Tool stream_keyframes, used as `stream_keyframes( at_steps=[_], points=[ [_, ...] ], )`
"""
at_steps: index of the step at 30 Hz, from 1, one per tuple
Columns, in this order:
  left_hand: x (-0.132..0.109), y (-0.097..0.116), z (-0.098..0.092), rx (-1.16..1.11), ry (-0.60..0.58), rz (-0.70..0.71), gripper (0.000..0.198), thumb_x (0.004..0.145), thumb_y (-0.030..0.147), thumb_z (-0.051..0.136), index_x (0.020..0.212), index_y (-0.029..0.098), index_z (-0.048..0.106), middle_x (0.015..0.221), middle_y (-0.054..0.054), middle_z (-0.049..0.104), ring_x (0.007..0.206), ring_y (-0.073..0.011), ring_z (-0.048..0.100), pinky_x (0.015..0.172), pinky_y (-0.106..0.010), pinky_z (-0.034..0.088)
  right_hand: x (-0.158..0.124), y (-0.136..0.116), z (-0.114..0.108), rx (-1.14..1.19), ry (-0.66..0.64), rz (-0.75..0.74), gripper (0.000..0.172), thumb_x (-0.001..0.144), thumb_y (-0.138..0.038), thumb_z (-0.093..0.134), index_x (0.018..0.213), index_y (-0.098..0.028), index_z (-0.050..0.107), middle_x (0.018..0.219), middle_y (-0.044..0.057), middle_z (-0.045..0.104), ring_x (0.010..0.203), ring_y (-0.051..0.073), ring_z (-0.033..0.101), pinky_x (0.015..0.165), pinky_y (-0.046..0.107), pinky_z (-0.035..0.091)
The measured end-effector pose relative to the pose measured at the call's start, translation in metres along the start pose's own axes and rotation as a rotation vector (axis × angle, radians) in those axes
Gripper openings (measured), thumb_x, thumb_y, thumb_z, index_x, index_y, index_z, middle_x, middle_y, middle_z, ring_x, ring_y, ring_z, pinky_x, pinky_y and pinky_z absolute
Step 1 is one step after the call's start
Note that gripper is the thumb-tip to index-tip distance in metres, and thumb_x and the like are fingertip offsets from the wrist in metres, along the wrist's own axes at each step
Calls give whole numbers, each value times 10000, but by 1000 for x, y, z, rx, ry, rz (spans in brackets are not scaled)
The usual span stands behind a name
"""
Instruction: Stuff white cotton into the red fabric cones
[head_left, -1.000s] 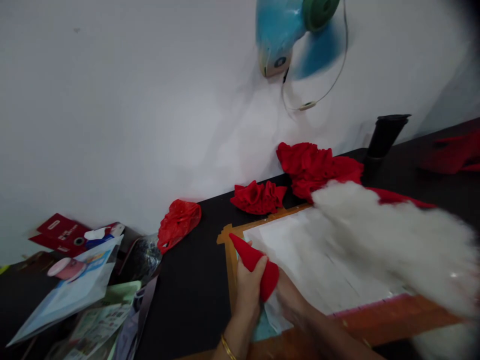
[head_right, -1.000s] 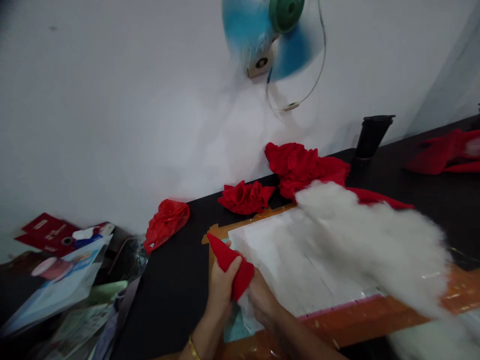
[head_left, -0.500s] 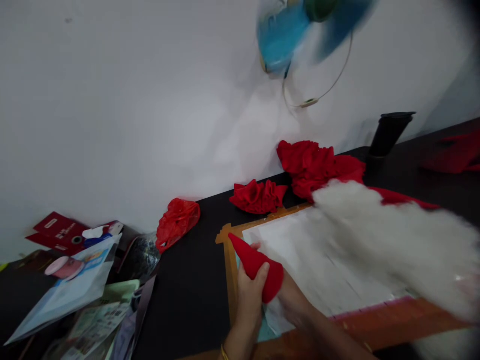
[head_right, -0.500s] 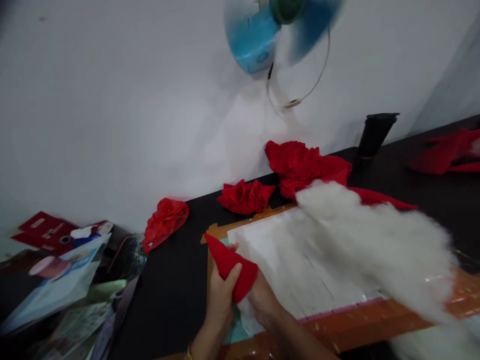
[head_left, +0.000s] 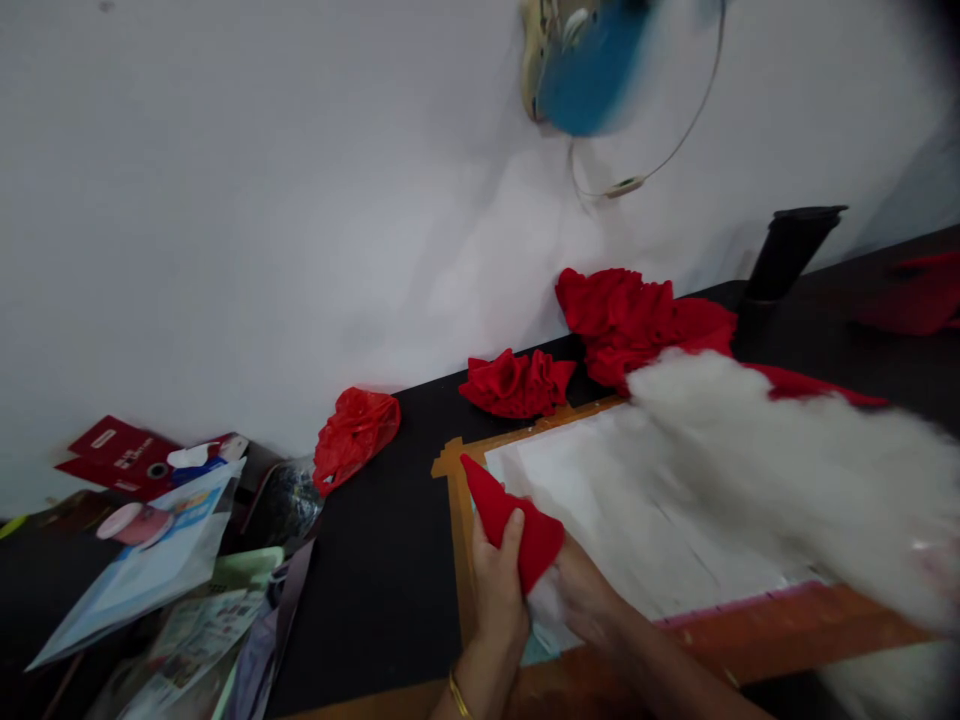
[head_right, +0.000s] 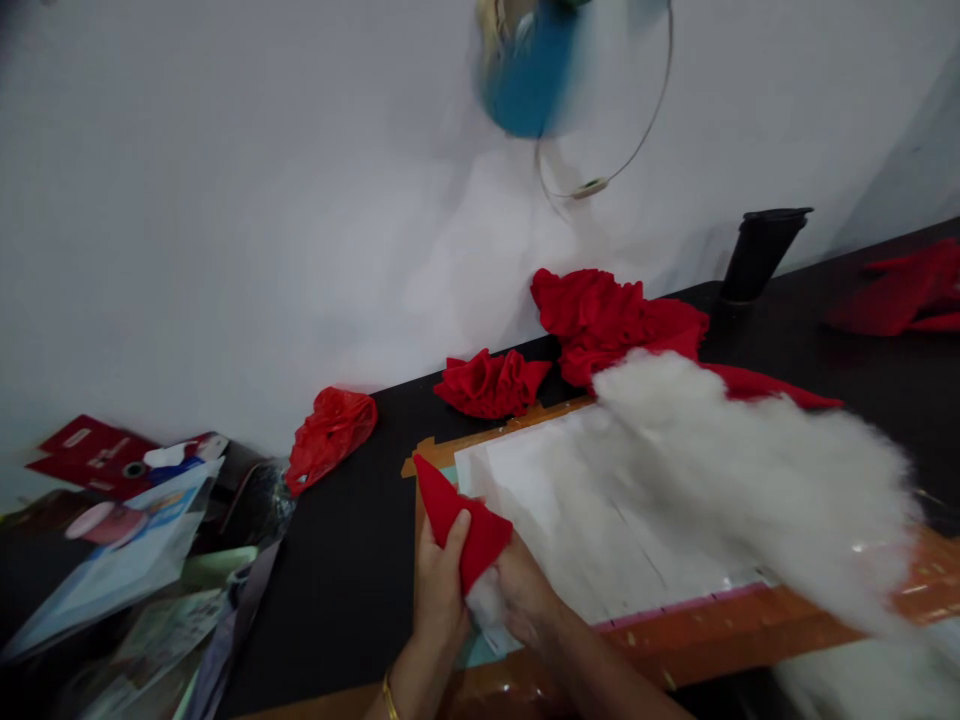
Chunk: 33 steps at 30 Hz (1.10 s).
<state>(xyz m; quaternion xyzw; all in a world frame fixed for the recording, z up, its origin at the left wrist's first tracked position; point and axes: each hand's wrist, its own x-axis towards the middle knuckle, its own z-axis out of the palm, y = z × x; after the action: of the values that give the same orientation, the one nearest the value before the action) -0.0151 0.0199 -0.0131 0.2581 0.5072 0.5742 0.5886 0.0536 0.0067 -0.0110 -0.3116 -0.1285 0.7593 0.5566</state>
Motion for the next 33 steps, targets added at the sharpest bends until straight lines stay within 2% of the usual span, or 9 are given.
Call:
stream_keyframes(
  at_steps=[5, 7, 9, 11, 13, 16, 21, 26, 33],
  points=[
    [23, 10, -3, -200, 76, -68, 448, 749, 310, 757, 1154, 186, 612, 932, -57, 740, 778, -189, 710, 769, -317, 569, 3, -9, -25, -291, -9, -37, 396, 747, -392, 709, 1084, -186, 686, 1032, 84, 746, 979, 258, 684, 884, 409, 531],
    [31, 12, -7, -263, 109, -78, 444, 753, 280, 750, 1165, 189, 611, 971, -60, 738, 817, -187, 707, 800, -318, 561, -1, -12, -38, -574, 34, -244, 448, 776, -408, 689, 1173, -205, 644, 1197, 109, 686, 1079, 269, 645, 910, 433, 523],
    [36, 13, -9, -310, 140, -96, 446, 755, 280, 744, 1170, 192, 609, 999, -67, 736, 853, -194, 705, 827, -329, 553, -9, -14, -49, -865, 126, -562, 449, 801, -358, 674, 1224, -223, 602, 1319, 126, 603, 1178, 288, 580, 933, 459, 510],
    [38, 14, -9, -326, 153, -132, 422, 747, 307, 749, 1128, 175, 625, 977, -81, 738, 849, -208, 705, 822, -342, 553, -18, -14, -54, -1088, 183, -853, 409, 831, -277, 648, 1233, -246, 577, 1312, 125, 591, 1205, 294, 548, 955, 481, 492],
    [36, 14, -6, -315, 136, -191, 397, 742, 343, 752, 1072, 153, 638, 935, -90, 735, 815, -213, 702, 798, -346, 557, -23, -11, -55, -1258, 134, -1006, 402, 851, -217, 625, 1245, -262, 563, 1235, 112, 631, 1169, 287, 562, 961, 485, 490],
    [26, 12, 3, -291, 103, -264, 406, 720, 385, 770, 1014, 138, 639, 854, -75, 720, 738, -195, 688, 733, -319, 556, -16, -3, -56, -1449, -38, -1037, 467, 857, -168, 590, 1313, -255, 537, 1235, 99, 648, 1142, 279, 581, 959, 482, 507],
    [3, 9, 13, -182, 15, -132, 578, 613, 331, 855, 1111, 165, 614, 887, -46, 717, 782, -182, 690, 731, -272, 540, 2, 1, -66, -1521, -102, -992, 436, 880, -98, 428, 1261, -221, 600, 1203, 117, 675, 1115, 261, 617, 919, 453, 547],
    [-6, 13, 11, -83, -53, -122, 690, 606, 306, 862, 1215, 162, 572, 1000, -84, 721, 890, -211, 694, 792, -288, 545, 2, 3, -77, -1560, -227, -1022, 431, 840, -77, 405, 1186, -191, 634, 1214, 120, 681, 1182, 267, 593, 968, 437, 527],
    [-19, 9, 15, -26, -123, -116, 869, 625, 308, 859, 1387, 219, 451, 1146, -107, 695, 1024, -253, 673, 864, -315, 534, 11, 10, -91, -1527, -222, -787, 250, 845, -200, 476, 887, -236, 720, 869, 66, 765, 762, 225, 693, 714, 313, 563]
  ],
)
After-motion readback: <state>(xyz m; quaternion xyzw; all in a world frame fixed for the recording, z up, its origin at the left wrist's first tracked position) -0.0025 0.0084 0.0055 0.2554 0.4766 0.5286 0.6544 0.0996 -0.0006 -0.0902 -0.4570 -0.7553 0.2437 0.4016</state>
